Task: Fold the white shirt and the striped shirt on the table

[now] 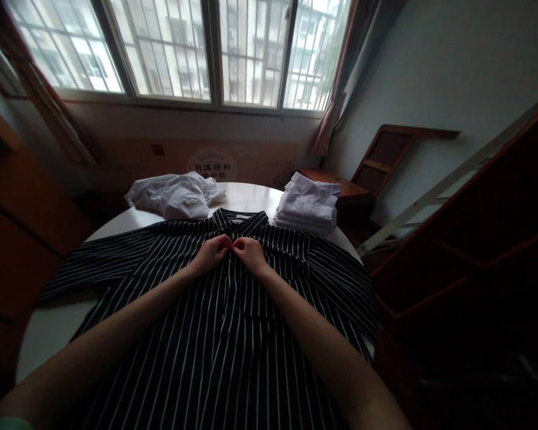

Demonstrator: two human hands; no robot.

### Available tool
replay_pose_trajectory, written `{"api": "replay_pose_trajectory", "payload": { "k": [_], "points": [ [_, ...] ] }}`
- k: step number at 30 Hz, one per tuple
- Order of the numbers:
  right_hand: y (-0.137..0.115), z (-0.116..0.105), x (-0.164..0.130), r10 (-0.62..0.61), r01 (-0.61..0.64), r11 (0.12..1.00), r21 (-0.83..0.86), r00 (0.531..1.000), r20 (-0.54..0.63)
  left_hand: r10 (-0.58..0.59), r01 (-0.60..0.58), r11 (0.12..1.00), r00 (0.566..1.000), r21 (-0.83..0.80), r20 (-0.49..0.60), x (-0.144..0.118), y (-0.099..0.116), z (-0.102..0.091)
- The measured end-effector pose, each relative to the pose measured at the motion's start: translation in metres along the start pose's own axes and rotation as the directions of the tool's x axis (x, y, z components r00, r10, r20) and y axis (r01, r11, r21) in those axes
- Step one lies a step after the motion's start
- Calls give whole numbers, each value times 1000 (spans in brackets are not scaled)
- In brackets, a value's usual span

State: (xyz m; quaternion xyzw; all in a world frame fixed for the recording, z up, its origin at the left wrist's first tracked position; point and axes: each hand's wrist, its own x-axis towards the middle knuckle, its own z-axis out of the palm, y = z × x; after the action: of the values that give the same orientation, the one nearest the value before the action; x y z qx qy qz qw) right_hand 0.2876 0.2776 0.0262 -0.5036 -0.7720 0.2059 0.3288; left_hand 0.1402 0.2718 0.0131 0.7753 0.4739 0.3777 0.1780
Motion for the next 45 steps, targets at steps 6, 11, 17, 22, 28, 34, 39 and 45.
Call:
{"api": "replay_pose_trajectory", "payload": {
  "k": [6,11,17,22,28,34,39,45],
  "points": [
    [-2,-1,-1,-20,20,1000,-21,1000,0,-12,12,1000,1000,1,-17,0,0,-1],
    [-4,-1,-2,10,-10,1000,-26,1000,-11,-16,16,1000,1000,7,-23,-1,1,-1],
    [-3,2,-1,10,-11,999,-50,1000,-15,-28,29,999,999,19,-29,0,4,-3],
    [-2,2,-1,-15,14,998,-67,1000,-18,-13,14,999,1000,48,-23,0,3,-3],
    [0,3,0,-39,37,997,-71,999,-21,11,-10,998,1000,56,-25,0,3,-3],
    [0,3,0,-46,45,995,-93,999,-13,-32,34,998,999,56,-32,-1,5,-3],
    [0,3,0,-54,53,988,-144,999,-3,-27,29,998,999,60,-32,-2,6,-4],
    [0,3,-1,-71,75,974,-215,997,28,-4,5,998,1000,57,-27,-2,7,-3]
  ]
}}
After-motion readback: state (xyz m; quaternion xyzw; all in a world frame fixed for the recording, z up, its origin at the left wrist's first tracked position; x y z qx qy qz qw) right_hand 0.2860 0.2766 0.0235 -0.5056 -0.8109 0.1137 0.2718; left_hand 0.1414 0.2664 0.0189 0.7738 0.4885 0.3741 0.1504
